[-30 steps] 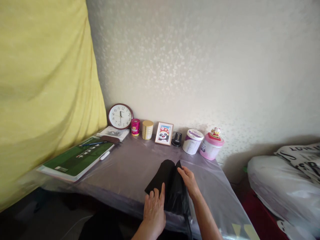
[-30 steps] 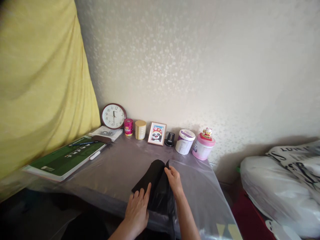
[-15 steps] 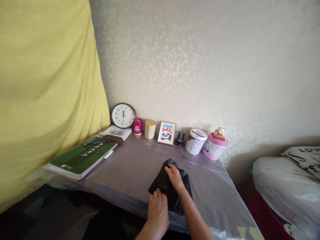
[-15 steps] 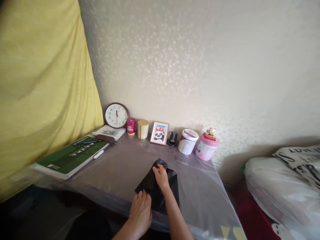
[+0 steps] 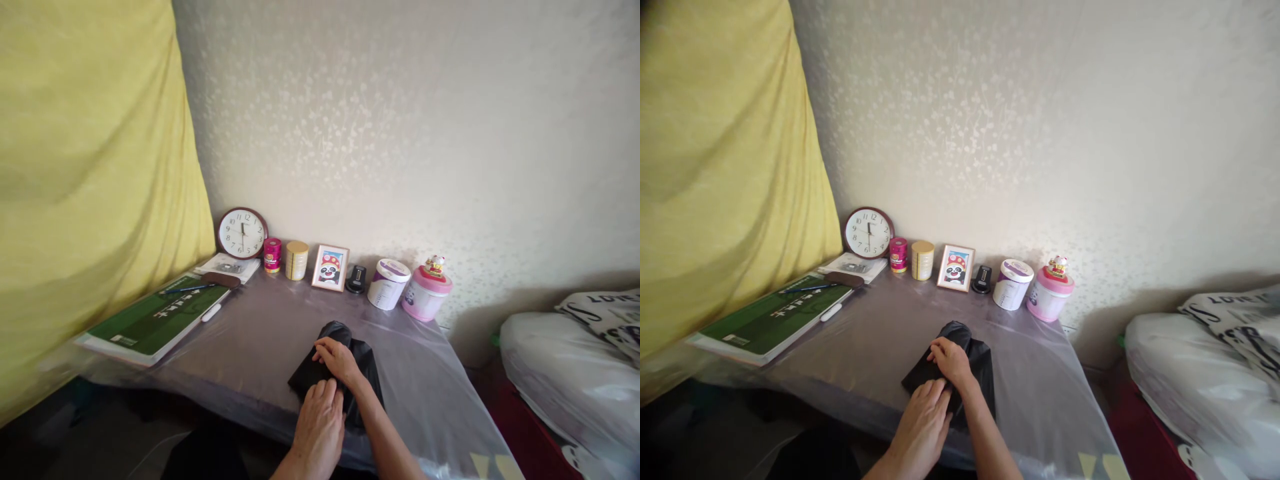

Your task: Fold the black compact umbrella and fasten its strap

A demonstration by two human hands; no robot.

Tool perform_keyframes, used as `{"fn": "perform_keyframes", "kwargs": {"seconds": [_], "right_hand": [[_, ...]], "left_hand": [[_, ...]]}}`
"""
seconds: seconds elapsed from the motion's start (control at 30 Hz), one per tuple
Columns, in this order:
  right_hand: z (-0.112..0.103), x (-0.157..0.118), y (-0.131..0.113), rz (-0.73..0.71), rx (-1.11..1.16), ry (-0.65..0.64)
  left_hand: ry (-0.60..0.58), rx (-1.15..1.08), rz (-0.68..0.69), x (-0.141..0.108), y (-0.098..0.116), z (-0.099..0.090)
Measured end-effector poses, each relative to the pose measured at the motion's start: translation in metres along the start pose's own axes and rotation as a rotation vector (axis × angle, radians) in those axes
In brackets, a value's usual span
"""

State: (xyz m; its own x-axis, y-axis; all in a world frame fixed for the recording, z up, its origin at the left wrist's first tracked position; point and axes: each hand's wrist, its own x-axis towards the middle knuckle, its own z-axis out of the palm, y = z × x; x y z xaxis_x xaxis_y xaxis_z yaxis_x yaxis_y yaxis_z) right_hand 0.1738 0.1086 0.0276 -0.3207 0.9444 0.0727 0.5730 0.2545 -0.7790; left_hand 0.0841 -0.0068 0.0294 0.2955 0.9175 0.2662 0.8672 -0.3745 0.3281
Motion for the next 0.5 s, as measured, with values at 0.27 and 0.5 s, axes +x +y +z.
{"fn": "perform_keyframes", "kwargs": {"seconds": [0.27, 0.5], "right_hand": [[-0.004, -0.015, -0.003, -0.183, -0.094, 0.007], [-0.009, -0.033, 0.012, -0.508, -0.201, 0.183]], "left_hand": [[0.249, 0.095, 0.022, 0.005, -0.019, 0.054], [0.207, 0.087, -0.021, 0.004, -0.015, 0.054]]}}
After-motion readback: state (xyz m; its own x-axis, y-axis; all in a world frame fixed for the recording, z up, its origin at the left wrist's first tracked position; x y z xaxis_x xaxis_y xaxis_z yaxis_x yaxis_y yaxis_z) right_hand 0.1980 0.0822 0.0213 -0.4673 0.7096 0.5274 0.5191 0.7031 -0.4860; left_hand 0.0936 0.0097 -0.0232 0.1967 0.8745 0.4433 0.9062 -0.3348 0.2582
